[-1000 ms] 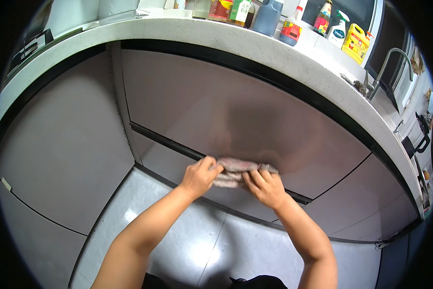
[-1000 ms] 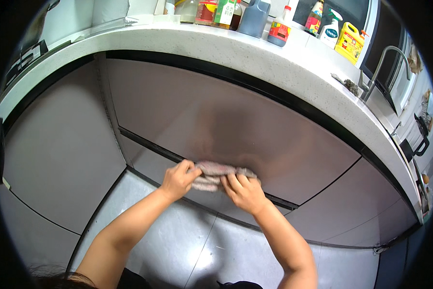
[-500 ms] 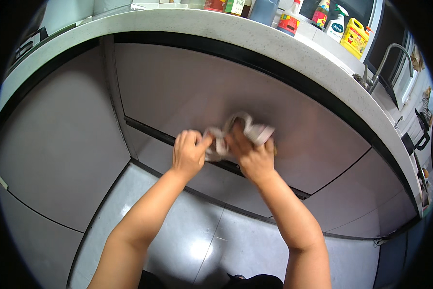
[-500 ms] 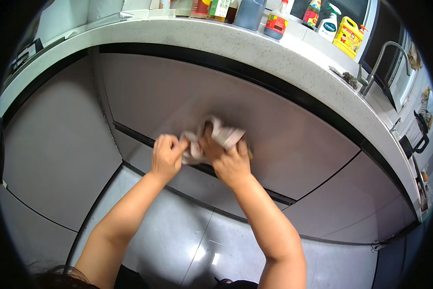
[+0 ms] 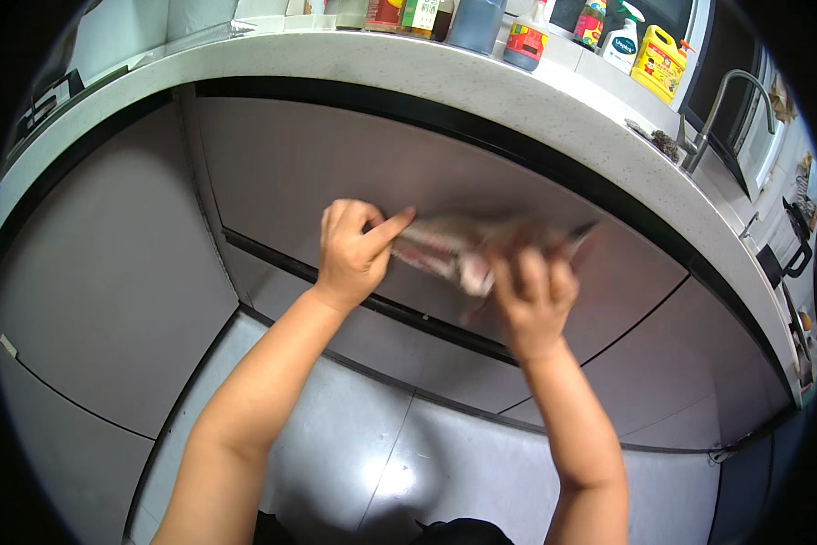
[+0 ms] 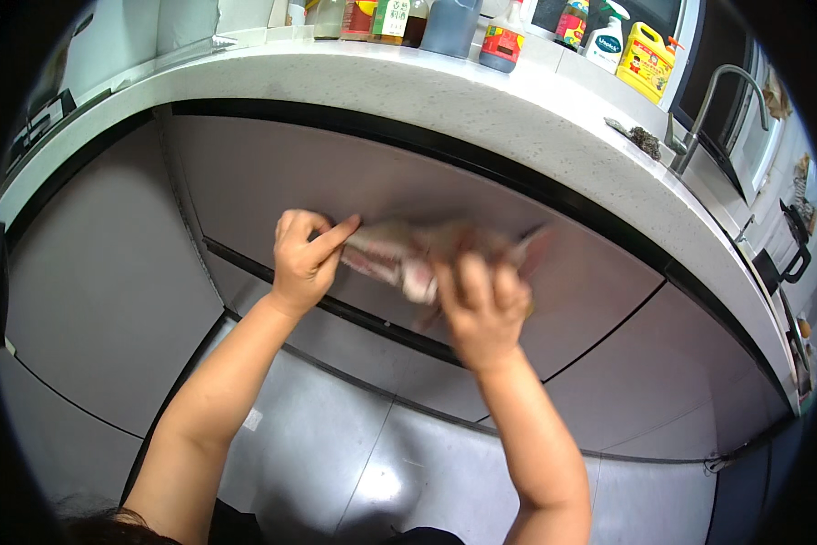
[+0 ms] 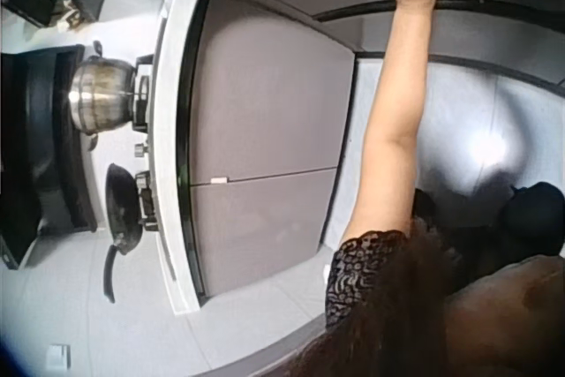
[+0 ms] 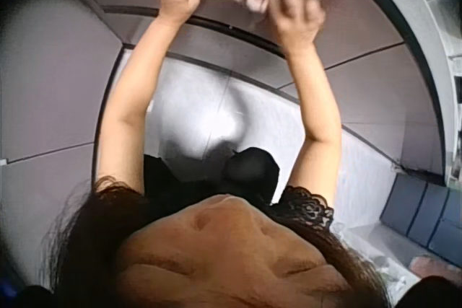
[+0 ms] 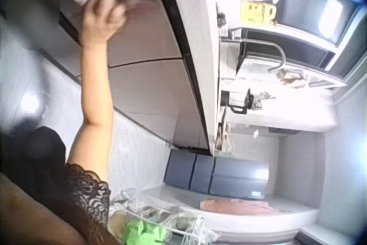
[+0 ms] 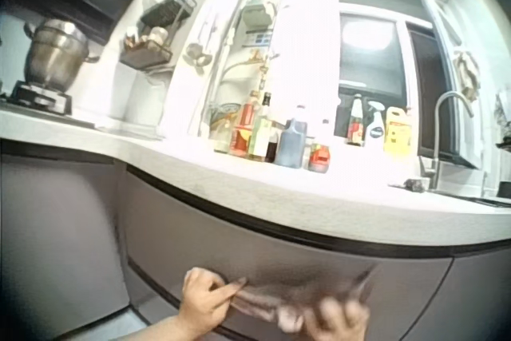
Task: The person wipes the exterior surfaces of gray kitchen cabinets using a cloth. They clean the cabinet doors and the horizontal handle, then briefly open a drawer to wipe the handle and interior edge before closing it and continuing to wipe the cabinet surfaces.
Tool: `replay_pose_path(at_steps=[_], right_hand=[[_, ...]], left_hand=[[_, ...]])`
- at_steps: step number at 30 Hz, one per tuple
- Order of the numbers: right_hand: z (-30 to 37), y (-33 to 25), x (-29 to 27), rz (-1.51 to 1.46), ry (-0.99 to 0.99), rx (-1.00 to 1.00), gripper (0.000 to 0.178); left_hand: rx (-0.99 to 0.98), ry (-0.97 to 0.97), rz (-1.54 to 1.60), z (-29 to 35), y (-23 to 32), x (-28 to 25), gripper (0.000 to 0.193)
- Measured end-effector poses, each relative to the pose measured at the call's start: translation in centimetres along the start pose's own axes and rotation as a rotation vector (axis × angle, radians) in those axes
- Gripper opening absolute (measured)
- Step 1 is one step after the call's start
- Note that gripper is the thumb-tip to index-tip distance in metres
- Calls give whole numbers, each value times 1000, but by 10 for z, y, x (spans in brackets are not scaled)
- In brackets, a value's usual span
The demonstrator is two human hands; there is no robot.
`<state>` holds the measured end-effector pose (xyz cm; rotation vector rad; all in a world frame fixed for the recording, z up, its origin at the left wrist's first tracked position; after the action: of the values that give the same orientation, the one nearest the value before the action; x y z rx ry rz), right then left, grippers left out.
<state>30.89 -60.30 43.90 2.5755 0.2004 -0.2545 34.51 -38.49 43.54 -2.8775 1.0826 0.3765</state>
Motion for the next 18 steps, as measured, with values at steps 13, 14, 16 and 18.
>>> replay_pose_path(at_steps=[13, 14, 16, 18], right_hand=[[-29, 20, -3, -62, -27, 19, 35], [-22, 11, 3, -92, 23, 21, 42], [11, -5, 6, -114, -36, -25, 36], [64, -25, 12, -136, -85, -37, 32]], left_hand=[[-292, 157, 10, -23, -6, -13, 15], [-290, 149, -2, -17, -10, -11, 14], [-258, 110, -16, 5, -9, 0, 12], [-234, -15, 19, 30, 0, 11, 13]])
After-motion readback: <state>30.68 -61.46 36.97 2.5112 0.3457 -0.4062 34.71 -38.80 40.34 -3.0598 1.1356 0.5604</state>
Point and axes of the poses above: each hand's wrist, its own z-axis away from the middle knuckle, its own x-axis out of the palm, y = z × x, the point moved 6 cm from there along -z, towards the middle knuckle, and after that the axes turned 2 degrees about -y, right-handed, at the moved point
